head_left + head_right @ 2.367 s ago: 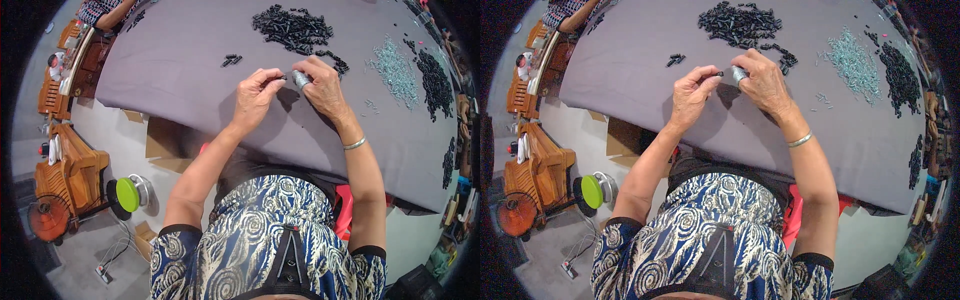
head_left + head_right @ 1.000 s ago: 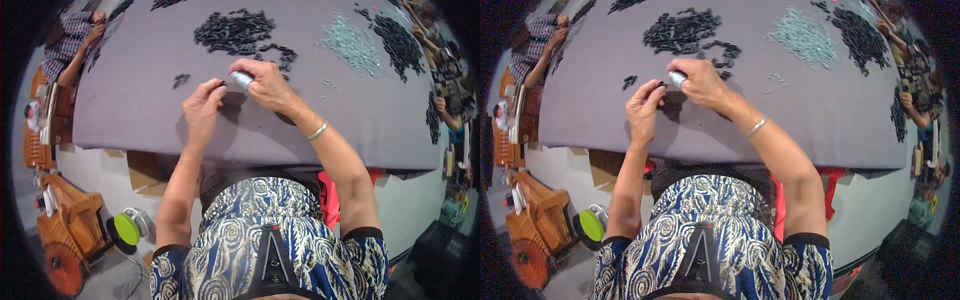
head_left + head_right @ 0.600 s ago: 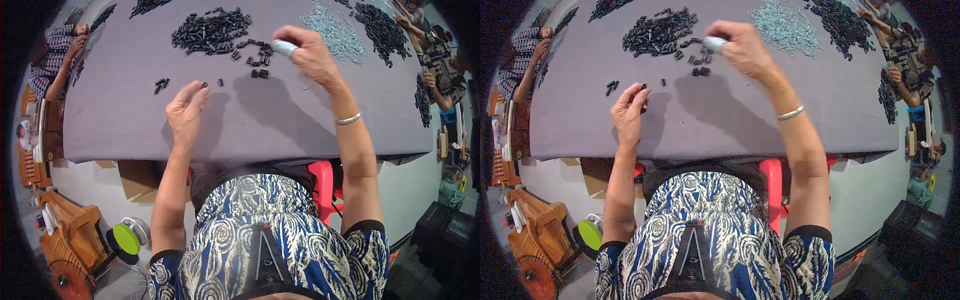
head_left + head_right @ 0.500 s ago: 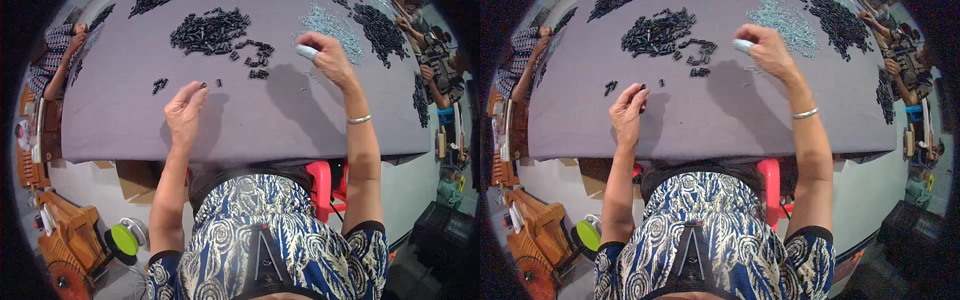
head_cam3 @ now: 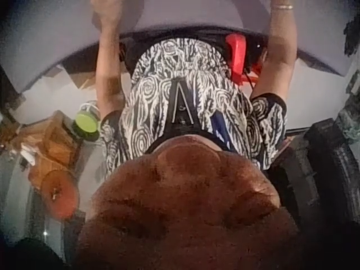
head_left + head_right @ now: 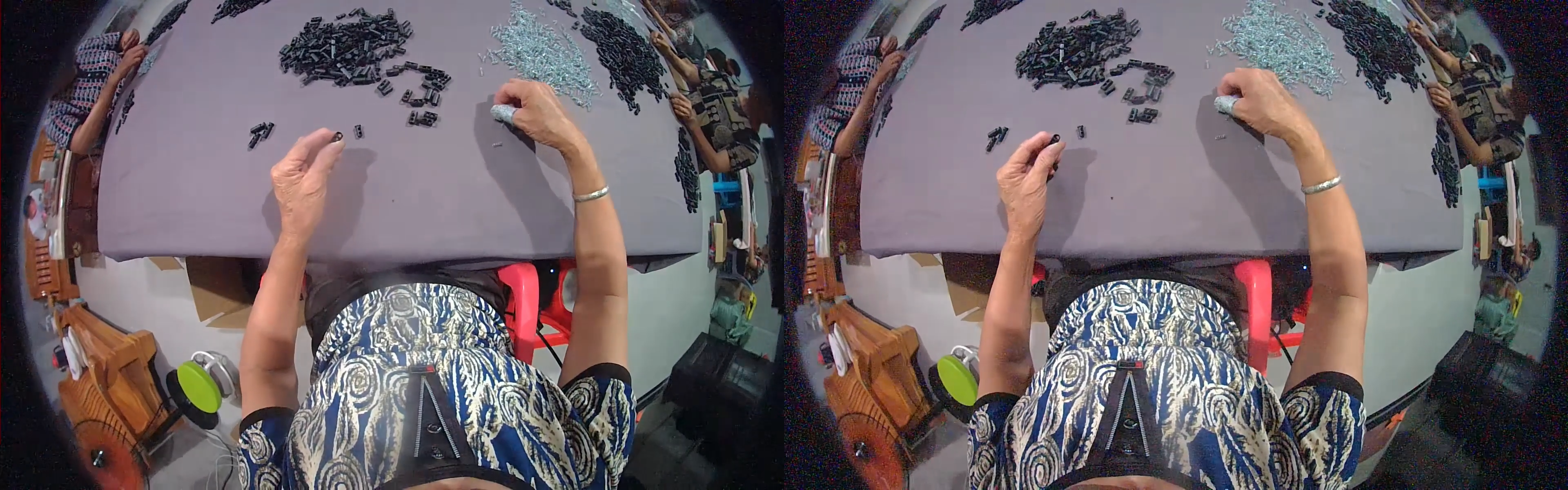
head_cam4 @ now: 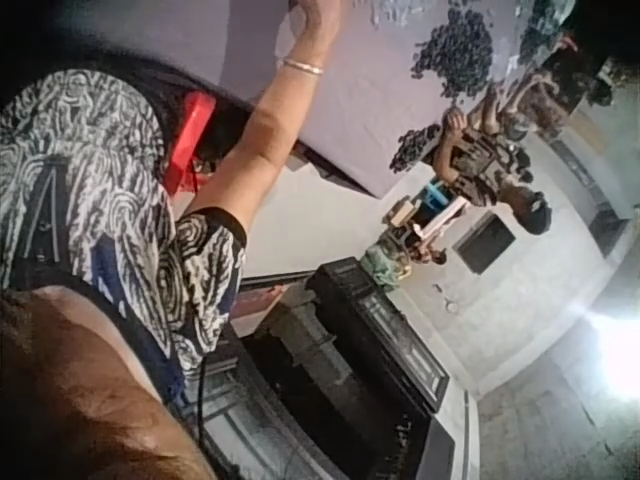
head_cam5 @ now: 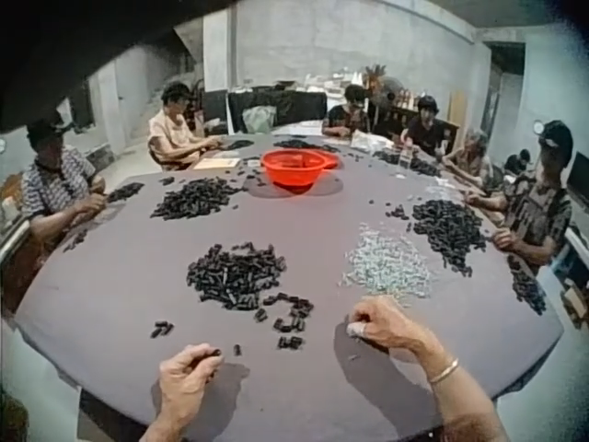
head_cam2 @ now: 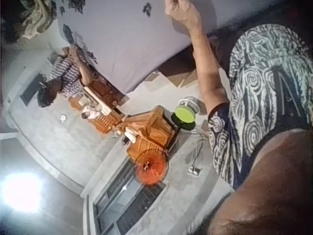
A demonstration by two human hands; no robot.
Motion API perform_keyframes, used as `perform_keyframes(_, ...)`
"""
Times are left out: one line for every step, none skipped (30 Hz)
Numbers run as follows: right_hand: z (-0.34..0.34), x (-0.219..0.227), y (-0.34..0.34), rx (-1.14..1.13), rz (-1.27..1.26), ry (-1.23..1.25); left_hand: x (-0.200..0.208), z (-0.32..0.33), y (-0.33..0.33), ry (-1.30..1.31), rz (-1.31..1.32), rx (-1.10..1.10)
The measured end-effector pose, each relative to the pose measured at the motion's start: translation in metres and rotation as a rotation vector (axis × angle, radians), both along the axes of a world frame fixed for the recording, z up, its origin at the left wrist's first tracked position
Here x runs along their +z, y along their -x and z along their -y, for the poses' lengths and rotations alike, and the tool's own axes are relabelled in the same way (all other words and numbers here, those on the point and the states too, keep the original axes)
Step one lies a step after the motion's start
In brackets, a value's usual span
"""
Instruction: Assembling small black and silver components on a workshop table.
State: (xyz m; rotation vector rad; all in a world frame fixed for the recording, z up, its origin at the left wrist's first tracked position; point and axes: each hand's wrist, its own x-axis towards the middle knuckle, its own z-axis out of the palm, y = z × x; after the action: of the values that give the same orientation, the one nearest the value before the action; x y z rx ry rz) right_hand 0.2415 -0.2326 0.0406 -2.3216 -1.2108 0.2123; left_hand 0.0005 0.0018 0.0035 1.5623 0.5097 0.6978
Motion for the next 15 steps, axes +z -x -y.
perform_keyframes(-0.002,0.001,0.001,0.005,0.0,0.0,-0.001,0.0,0.0,0.0,0.0,0.005)
perform_keyframes(-0.004,0.002,0.001,-0.017,-0.007,0.025,-0.002,-0.001,0.001,0.017,0.017,-0.013)
perform_keyframes(-0.005,0.004,0.001,-0.04,-0.013,0.049,-0.003,-0.001,0.0,0.034,0.036,-0.031)
perform_keyframes(-0.006,0.003,0.001,-0.037,-0.011,0.05,-0.002,-0.001,0.001,0.035,0.037,-0.028)
perform_keyframes(-0.006,0.0,-0.001,-0.026,-0.001,0.009,0.0,0.0,0.001,0.015,0.018,-0.016)
perform_keyframes(-0.004,-0.003,-0.003,-0.019,0.009,-0.031,0.0,0.0,0.001,-0.003,-0.001,-0.008)
perform_keyframes(-0.004,-0.006,-0.006,-0.02,0.01,-0.029,0.001,0.001,0.0,-0.001,0.0,-0.009)
perform_keyframes(-0.003,-0.008,-0.01,-0.049,0.056,-0.088,0.001,0.001,-0.001,-0.007,0.001,0.007)
perform_keyframes(-0.005,-0.007,-0.011,-0.076,0.101,-0.147,0.001,0.0,-0.001,-0.013,0.0,0.026)
perform_keyframes(-0.005,-0.004,-0.008,-0.113,-0.019,-0.185,0.001,0.0,-0.001,-0.012,0.001,0.026)
perform_keyframes(-0.004,-0.004,-0.009,-0.113,-0.019,-0.184,0.0,0.0,-0.001,-0.018,0.004,0.022)
perform_keyframes(-0.003,-0.005,-0.01,-0.115,-0.081,-0.175,0.0,0.0,-0.001,-0.024,0.007,0.019)
perform_keyframes(-0.001,-0.004,-0.012,-0.117,-0.144,-0.165,0.0,0.0,-0.001,-0.025,0.008,0.02)
perform_keyframes(0.001,-0.004,-0.014,-0.117,-0.143,-0.165,0.0,0.001,-0.002,-0.033,0.005,0.016)
perform_keyframes(0.004,-0.003,-0.015,-0.123,-0.148,-0.163,0.0,0.001,-0.002,-0.041,0.002,0.011)
